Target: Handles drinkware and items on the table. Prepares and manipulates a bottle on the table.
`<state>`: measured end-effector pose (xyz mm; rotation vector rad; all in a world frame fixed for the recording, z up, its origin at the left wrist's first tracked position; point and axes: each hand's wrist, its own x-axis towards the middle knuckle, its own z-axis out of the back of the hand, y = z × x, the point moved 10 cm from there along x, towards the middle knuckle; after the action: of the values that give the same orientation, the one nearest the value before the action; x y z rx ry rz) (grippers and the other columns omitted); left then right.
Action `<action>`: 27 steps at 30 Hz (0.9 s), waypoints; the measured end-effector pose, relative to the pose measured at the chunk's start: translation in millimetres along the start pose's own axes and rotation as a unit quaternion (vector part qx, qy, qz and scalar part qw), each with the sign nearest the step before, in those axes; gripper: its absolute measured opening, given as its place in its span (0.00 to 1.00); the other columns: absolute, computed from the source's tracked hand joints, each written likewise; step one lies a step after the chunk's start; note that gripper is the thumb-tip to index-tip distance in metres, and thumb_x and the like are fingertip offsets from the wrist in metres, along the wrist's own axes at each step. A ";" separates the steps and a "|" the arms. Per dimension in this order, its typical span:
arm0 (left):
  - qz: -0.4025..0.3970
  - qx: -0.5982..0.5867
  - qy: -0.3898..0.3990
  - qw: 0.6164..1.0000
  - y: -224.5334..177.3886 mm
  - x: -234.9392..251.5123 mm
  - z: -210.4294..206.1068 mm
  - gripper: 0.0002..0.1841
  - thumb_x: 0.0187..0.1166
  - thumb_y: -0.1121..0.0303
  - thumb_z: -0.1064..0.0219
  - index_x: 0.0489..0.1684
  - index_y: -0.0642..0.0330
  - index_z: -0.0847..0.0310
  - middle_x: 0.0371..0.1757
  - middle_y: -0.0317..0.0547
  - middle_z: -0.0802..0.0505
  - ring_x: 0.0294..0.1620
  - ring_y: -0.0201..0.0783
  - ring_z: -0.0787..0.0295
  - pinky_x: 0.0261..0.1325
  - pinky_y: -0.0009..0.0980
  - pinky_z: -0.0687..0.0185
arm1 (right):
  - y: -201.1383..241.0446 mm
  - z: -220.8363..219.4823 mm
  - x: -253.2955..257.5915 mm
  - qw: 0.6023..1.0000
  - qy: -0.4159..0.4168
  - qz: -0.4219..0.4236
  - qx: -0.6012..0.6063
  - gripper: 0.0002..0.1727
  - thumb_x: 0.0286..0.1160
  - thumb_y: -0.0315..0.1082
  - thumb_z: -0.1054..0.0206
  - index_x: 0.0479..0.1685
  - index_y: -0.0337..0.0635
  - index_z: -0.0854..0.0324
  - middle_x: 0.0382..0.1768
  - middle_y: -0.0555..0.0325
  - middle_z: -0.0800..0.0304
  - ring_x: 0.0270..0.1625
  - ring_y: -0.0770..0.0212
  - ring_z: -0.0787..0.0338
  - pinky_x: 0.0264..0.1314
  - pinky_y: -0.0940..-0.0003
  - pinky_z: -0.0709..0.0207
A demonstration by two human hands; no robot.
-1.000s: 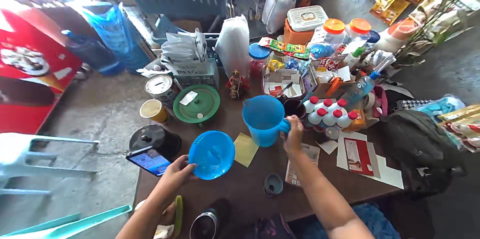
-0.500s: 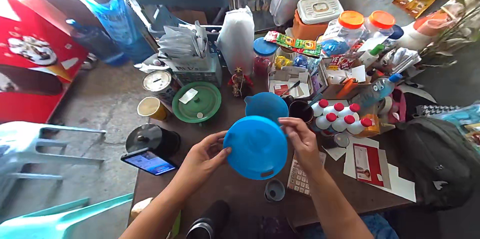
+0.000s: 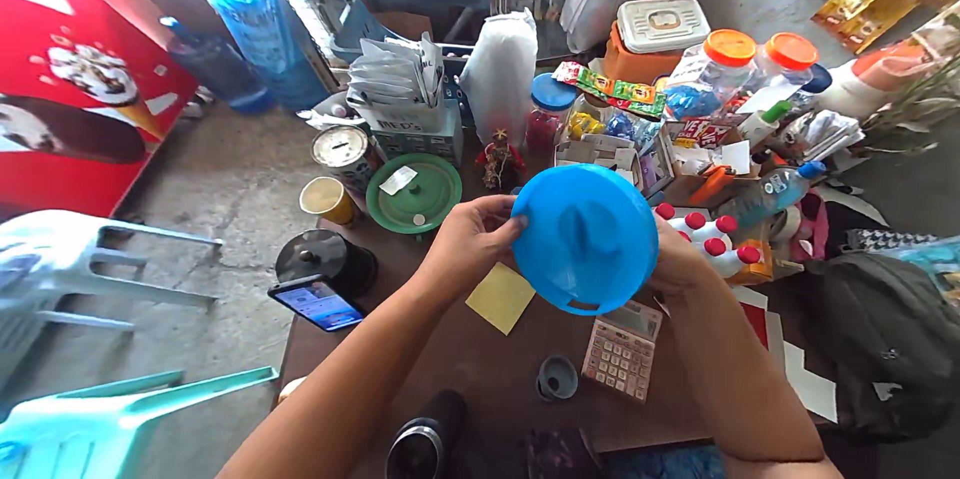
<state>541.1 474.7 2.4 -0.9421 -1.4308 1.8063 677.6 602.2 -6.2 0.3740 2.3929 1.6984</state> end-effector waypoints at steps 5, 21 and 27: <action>-0.044 -0.014 -0.032 0.998 -3.6 14.7 12.3 0.19 0.80 0.65 0.29 0.68 0.59 0.17 0.53 0.43 0.07 0.46 0.31 0.08 0.52 0.30 0.10 | 32.5 17.5 32.5 0.981 0.030 0.093 -0.166 0.16 0.78 0.25 0.39 0.57 0.51 0.14 0.46 0.74 0.05 0.48 0.80 0.09 0.55 0.79 0.14; -0.038 0.088 -0.204 0.974 107.2 -201.5 116.2 0.19 0.81 0.57 0.35 0.59 0.62 0.16 0.58 0.39 0.07 0.55 0.30 0.07 0.59 0.27 0.10 | -40.1 -4.2 66.5 0.695 0.097 0.163 -0.694 0.18 0.81 0.22 0.39 0.63 0.46 0.10 0.59 0.43 0.10 0.65 0.39 0.13 0.69 0.41 0.22; -0.033 0.101 -0.208 0.972 149.7 -272.9 105.0 0.18 0.76 0.73 0.42 0.62 0.64 0.16 0.62 0.45 0.08 0.60 0.33 0.09 0.62 0.31 0.11 | -90.4 -63.0 -34.4 0.741 0.085 0.159 -0.646 0.18 0.79 0.35 0.35 0.65 0.44 0.13 0.68 0.46 0.13 0.70 0.45 0.13 0.70 0.44 0.19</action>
<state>592.0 163.3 -88.9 -0.4199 -1.4599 2.1358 683.1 506.6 -70.7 0.3588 0.6812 3.0675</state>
